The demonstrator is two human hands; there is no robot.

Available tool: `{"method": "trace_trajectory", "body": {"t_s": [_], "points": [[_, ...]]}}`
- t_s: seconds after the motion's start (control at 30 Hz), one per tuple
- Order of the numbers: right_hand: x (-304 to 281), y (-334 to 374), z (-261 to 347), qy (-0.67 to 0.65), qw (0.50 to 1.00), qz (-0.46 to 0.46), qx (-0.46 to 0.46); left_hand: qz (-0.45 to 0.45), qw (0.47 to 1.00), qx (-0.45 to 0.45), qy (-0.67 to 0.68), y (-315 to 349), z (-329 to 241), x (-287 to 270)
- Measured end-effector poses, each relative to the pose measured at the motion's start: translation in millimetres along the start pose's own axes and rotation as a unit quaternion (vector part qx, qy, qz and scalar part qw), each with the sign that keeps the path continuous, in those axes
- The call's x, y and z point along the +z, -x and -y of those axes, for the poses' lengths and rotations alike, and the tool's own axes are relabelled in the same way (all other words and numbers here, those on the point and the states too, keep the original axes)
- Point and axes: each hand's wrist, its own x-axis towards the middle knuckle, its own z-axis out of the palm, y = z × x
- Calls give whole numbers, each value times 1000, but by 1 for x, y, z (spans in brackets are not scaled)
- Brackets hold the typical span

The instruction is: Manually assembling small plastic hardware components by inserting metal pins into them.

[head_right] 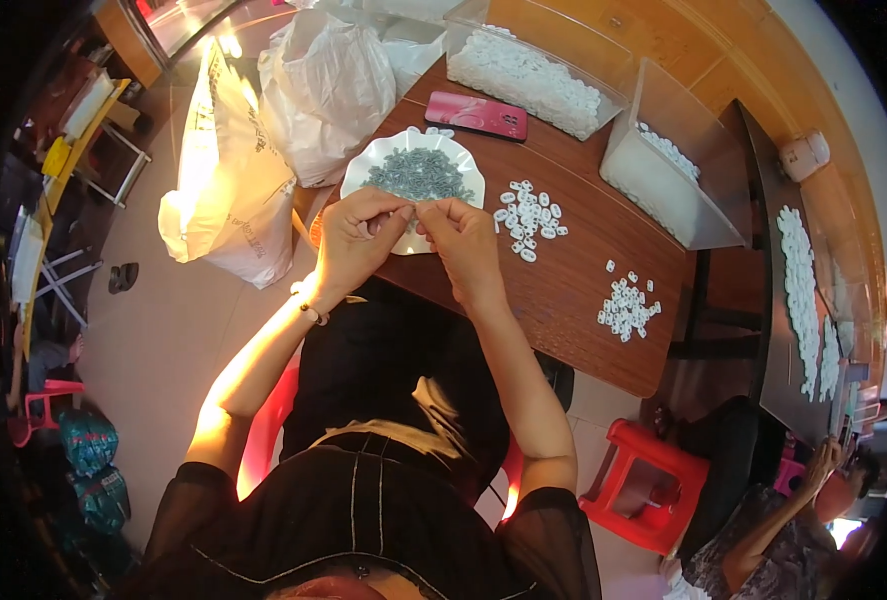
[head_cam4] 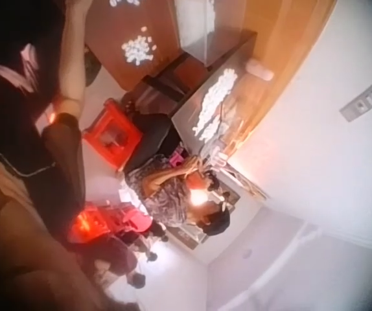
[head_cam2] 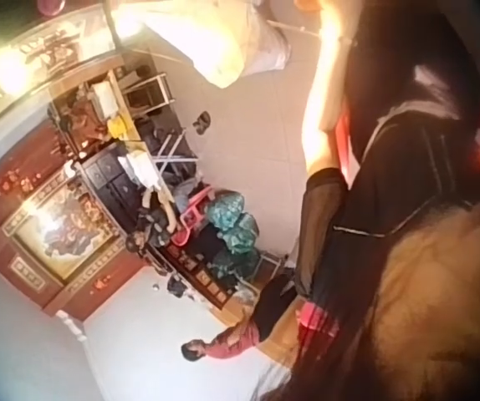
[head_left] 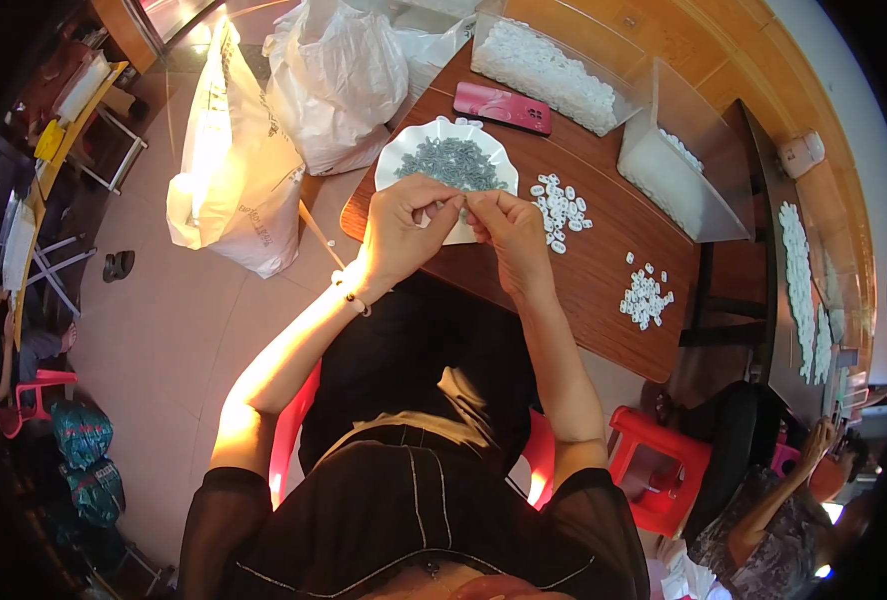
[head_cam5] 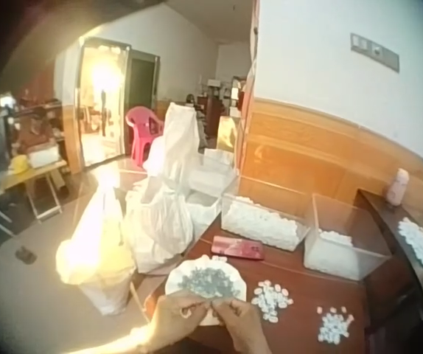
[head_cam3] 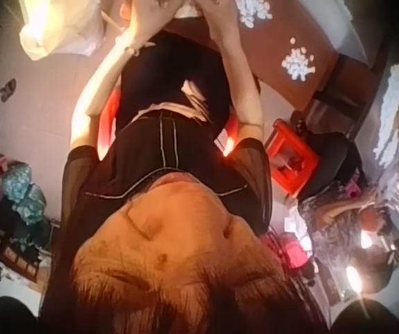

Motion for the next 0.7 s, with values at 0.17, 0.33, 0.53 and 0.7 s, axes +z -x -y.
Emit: {"method": "trace_trajectory", "body": {"t_s": [0.17,0.33,0.53,0.7], "points": [[1,-1,-2,-14,1000,2,11,5,999,13,-39,1,-11,-3],[0,-2,-2,-18,1000,11,4,16,999,-18,-45,2,-7,-5],[7,-3,-2,-24,1000,-5,4,-38,998,-39,-10,6,0,1],[7,-5,-1,-4,1000,3,4,-51,993,81,-70,3,2,0]]}}
